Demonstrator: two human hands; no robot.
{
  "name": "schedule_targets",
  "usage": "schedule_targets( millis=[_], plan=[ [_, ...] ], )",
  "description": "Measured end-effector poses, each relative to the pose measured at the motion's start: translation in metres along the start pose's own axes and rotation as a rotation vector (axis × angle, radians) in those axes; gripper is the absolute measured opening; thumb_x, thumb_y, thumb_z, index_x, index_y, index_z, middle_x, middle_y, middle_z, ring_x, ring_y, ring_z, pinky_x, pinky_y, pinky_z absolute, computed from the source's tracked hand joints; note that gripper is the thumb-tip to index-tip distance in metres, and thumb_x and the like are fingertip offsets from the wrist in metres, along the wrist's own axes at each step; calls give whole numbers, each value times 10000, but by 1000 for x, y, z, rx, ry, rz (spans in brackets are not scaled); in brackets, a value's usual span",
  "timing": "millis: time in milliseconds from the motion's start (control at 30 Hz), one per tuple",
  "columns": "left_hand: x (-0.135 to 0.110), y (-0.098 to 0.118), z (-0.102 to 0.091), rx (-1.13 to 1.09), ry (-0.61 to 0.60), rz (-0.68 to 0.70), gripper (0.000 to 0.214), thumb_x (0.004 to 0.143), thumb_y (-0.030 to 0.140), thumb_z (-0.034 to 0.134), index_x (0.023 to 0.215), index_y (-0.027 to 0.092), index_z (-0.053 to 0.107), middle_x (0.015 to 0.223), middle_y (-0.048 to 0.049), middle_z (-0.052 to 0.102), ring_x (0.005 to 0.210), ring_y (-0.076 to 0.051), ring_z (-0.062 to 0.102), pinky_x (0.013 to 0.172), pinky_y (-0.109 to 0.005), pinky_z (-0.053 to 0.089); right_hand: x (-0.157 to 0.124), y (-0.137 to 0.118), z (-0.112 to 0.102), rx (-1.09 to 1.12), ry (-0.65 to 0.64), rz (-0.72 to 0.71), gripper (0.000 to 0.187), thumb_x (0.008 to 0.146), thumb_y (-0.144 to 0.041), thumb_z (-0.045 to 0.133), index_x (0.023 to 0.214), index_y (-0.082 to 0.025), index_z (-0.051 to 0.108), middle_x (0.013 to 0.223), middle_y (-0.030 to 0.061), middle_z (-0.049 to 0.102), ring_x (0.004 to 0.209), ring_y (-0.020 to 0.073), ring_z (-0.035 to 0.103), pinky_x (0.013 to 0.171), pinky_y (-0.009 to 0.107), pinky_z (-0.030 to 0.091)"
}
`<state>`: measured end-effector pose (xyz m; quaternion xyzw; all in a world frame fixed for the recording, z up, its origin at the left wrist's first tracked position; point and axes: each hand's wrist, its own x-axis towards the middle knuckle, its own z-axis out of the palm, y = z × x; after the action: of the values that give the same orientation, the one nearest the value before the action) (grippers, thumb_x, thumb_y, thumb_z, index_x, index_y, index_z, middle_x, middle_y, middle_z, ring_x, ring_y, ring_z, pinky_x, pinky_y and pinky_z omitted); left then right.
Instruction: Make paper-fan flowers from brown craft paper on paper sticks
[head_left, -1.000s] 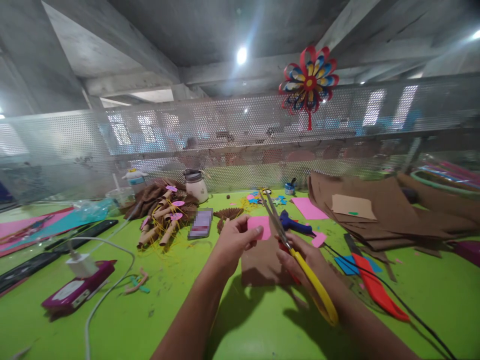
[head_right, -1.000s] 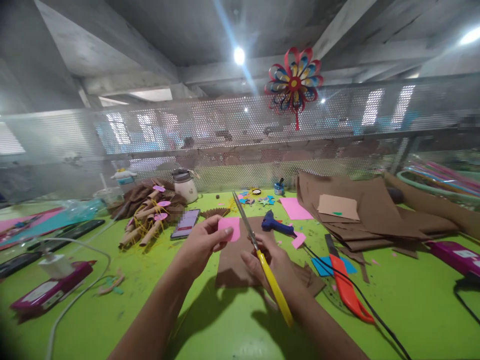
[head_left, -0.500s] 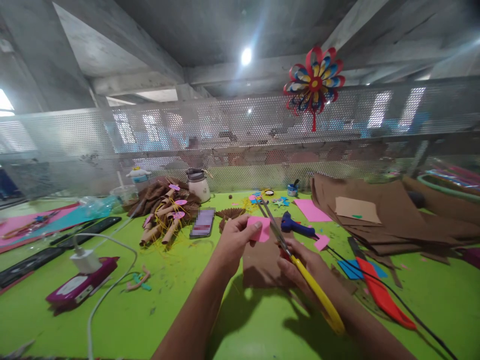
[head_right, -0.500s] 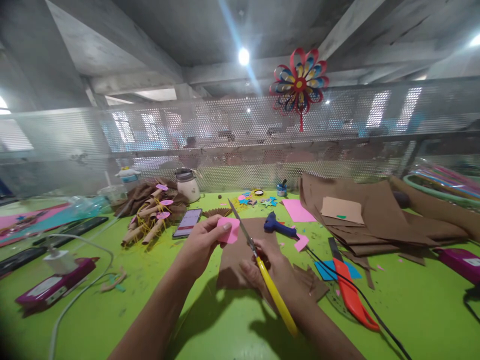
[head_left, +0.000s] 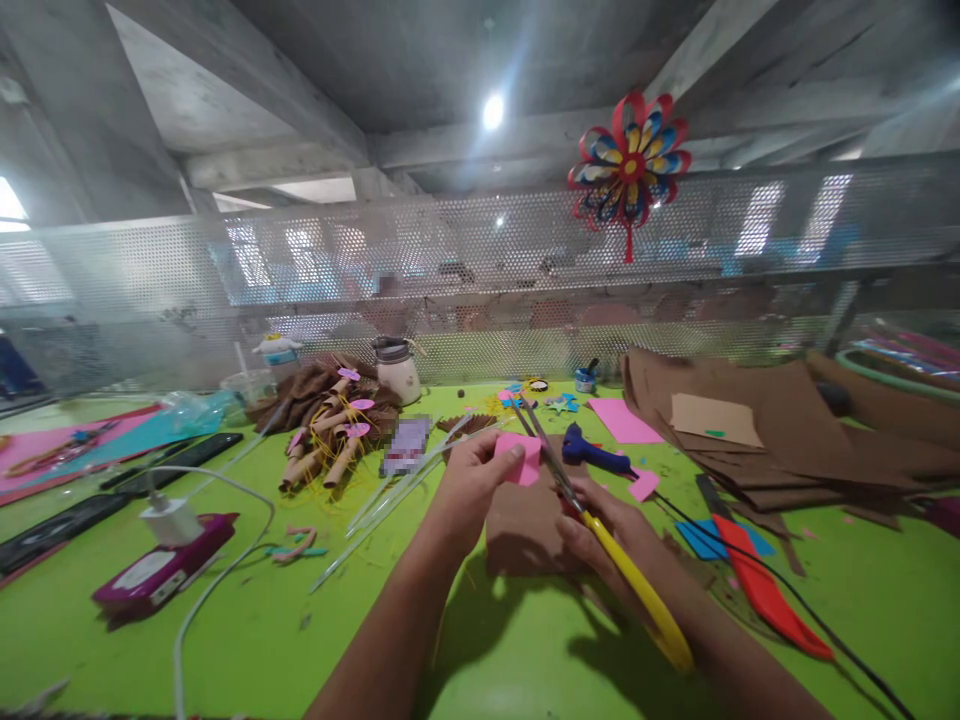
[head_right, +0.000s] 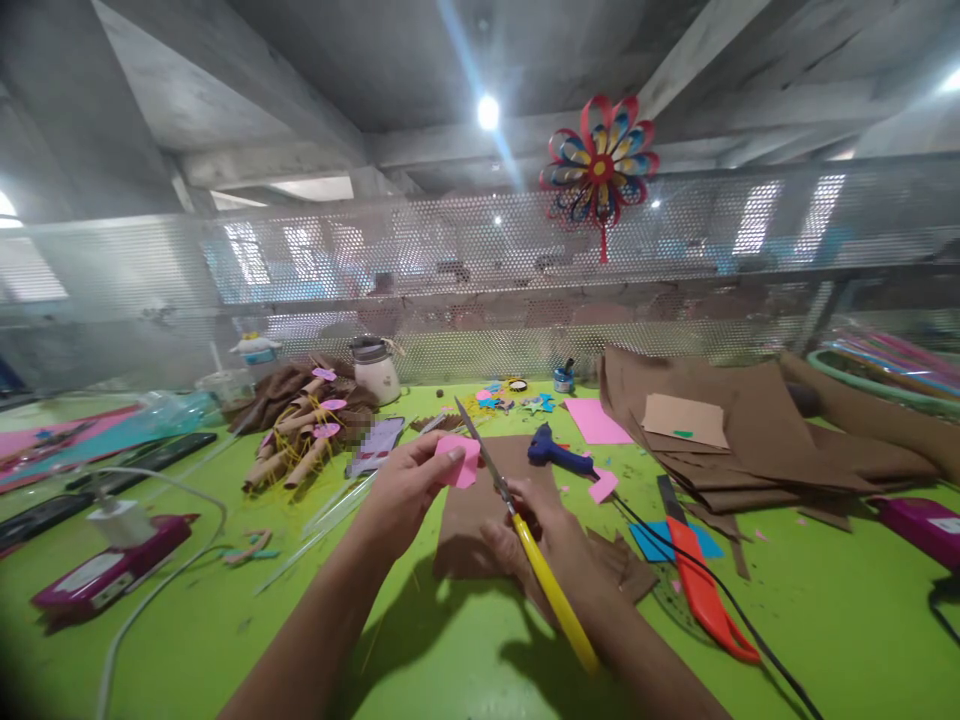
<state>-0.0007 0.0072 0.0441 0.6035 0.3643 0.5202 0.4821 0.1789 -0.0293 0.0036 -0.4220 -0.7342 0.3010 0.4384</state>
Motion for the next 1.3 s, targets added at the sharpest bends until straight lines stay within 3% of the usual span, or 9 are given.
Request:
schedule_targets(
  millis=[633, 900, 1100, 1300],
  plan=[
    [-2, 10, 3, 106, 23, 43, 220, 773, 325, 603, 779, 108, 640, 754, -62, 628, 699, -142, 529, 658, -269, 377, -4, -7, 4, 81, 30, 58, 420, 823, -527, 501, 1029, -164, 554, 769, 22, 548, 625, 133, 498, 552, 239, 398],
    [-4, 14, 5, 124, 30, 34, 217, 762, 322, 604, 795, 110, 634, 749, -52, 629, 708, -149, 537, 659, -263, 378, -3, -7, -1, 156, -67, 85, 413, 834, -510, 513, 1040, -153, 538, 723, 5, 506, 596, 121, 481, 537, 233, 409],
    [-5, 17, 6, 153, 39, 31, 219, 769, 315, 592, 799, 105, 647, 758, -57, 631, 717, -149, 535, 661, -259, 377, -3, -7, 2, 173, -3, 70, 447, 820, -550, 506, 1017, -150, 541, 709, 3, 502, 569, 112, 469, 509, 224, 409],
    [-6, 20, 6, 172, 42, 50, 223, 778, 314, 580, 790, 105, 657, 752, -58, 635, 700, -143, 526, 652, -258, 374, -1, -8, -6, 81, -108, 40, 411, 846, -506, 487, 1072, -167, 539, 746, 16, 547, 622, 135, 525, 547, 234, 439]
  ],
)
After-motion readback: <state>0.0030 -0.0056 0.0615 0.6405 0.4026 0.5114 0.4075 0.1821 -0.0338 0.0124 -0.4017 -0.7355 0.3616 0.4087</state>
